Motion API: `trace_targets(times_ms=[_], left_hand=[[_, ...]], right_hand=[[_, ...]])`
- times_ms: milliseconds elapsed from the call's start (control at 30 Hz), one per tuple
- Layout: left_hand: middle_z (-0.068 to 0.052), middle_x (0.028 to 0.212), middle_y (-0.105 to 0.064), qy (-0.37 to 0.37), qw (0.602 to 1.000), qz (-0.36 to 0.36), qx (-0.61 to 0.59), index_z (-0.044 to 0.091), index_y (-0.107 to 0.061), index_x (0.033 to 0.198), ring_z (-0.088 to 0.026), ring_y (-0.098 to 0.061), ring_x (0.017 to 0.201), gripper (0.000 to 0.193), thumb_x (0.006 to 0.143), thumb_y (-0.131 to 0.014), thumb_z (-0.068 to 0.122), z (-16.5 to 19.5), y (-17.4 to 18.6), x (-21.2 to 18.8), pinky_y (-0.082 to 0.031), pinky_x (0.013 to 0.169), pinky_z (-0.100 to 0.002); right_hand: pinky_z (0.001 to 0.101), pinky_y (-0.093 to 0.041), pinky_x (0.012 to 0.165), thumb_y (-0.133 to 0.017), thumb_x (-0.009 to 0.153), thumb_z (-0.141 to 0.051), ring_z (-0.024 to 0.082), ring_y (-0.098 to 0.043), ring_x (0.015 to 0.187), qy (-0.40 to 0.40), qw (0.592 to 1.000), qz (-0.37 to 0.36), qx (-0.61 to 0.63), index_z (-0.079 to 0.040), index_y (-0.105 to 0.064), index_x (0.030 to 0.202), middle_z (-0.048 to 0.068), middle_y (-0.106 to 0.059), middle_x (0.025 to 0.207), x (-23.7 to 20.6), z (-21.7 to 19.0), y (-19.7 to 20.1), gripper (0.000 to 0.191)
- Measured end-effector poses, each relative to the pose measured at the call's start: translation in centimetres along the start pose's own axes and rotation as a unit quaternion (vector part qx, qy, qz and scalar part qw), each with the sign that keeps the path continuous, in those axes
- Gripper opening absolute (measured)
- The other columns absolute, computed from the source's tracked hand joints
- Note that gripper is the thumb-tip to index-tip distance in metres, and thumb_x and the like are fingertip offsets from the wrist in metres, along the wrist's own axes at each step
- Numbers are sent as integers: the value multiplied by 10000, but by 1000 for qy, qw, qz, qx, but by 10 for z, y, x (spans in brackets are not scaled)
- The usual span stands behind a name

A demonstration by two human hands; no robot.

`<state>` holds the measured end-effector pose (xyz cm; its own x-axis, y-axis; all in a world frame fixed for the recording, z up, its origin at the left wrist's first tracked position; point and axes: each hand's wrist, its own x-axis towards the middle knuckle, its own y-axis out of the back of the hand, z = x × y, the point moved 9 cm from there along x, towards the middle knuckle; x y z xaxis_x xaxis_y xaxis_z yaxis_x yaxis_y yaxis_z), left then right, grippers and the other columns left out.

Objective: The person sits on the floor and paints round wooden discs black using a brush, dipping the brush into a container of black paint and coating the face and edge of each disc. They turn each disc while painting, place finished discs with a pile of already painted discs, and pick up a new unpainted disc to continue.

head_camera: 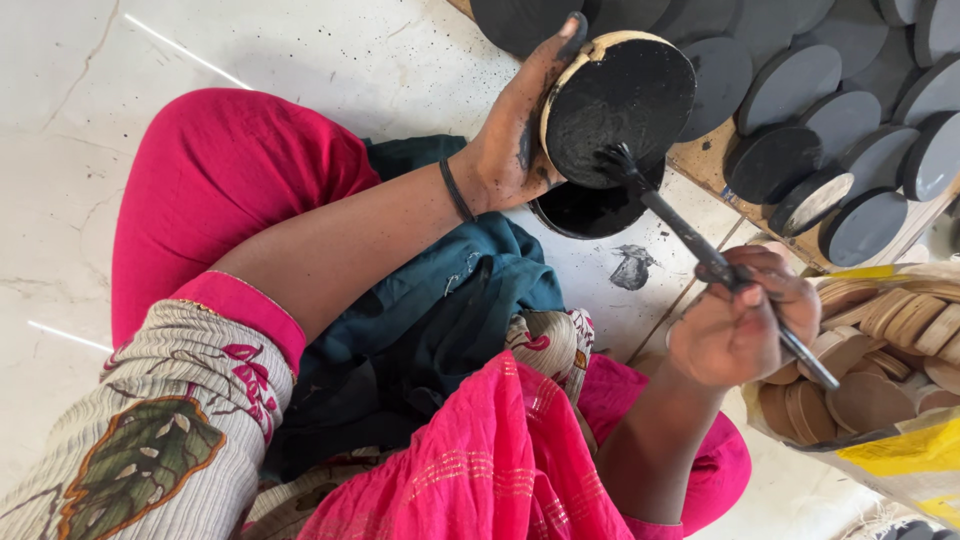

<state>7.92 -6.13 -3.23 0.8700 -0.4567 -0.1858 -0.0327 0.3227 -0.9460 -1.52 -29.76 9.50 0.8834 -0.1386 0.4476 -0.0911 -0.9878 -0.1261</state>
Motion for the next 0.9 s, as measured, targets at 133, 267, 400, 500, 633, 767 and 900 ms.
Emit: trace_targets(times_ms=[133, 267, 400, 500, 633, 767, 900], left_hand=[[-111, 1276, -689, -6, 1000, -23, 14, 73, -523, 1466, -193, -755, 1079, 762, 975, -567, 654, 2, -8, -2, -642, 795, -331], [-129, 1301, -688, 7, 999, -6, 36, 57, -521, 1480, -199, -743, 1103, 785, 965, -574, 647, 0, -9, -1, -646, 873, -351], [-146, 1300, -690, 2, 999, -17, 41, 62, -504, 1456, -221, -747, 1134, 811, 913, -574, 659, 2, -14, -3, -660, 938, -382], [-184, 1367, -664, 11, 999, -17, 47, 13, -490, 1511, -242, -716, 1196, 862, 946, -573, 658, -1, -17, -2, -633, 1031, -404], [-177, 1416, -636, 4, 997, -45, 57, 43, -466, 1536, -237, -693, 1230, 873, 946, -564, 678, 2, -23, -4, -598, 1057, -415], [-151, 1418, -623, 14, 997, -49, 61, 84, -450, 1507, -221, -695, 1245, 855, 907, -558, 683, 0, -24, -5, -600, 1078, -419], [-228, 1358, -663, 21, 993, -30, 112, -10, -530, 1492, -257, -716, 1172, 901, 953, -557, 711, -4, -23, -4, -609, 1033, -430]], right_hand=[[278, -569, 590, -659, 1021, -93, 220, -657, 764, 17, 996, 85, 29, 40, -577, 1087, 168, -604, 994, 3, -3, 19, 169], [314, -596, 656, -656, 1022, -122, 209, -681, 779, -41, 991, 68, 109, 24, -582, 1090, 200, -645, 1012, 0, 13, 6, 177], [311, -563, 563, -654, 971, -125, 200, -659, 625, 0, 999, -30, -21, -83, -591, 939, 21, -589, 820, 0, 1, -11, 82], [305, -541, 602, -663, 996, -99, 262, -664, 802, -32, 990, 104, 89, 19, -580, 1082, 204, -644, 947, -2, 4, 18, 169], [362, -561, 642, -624, 999, -102, 279, -640, 732, -43, 997, 57, 26, 38, -563, 1111, 202, -625, 932, 0, 8, 13, 190], [326, -529, 610, -623, 995, -135, 222, -611, 655, 47, 998, -14, -24, 16, -576, 1039, 119, -583, 796, 4, -9, -2, 163], [281, -519, 583, -674, 995, -122, 193, -605, 695, -33, 987, 129, 88, 30, -563, 1100, 218, -641, 1032, -4, 6, 9, 216]])
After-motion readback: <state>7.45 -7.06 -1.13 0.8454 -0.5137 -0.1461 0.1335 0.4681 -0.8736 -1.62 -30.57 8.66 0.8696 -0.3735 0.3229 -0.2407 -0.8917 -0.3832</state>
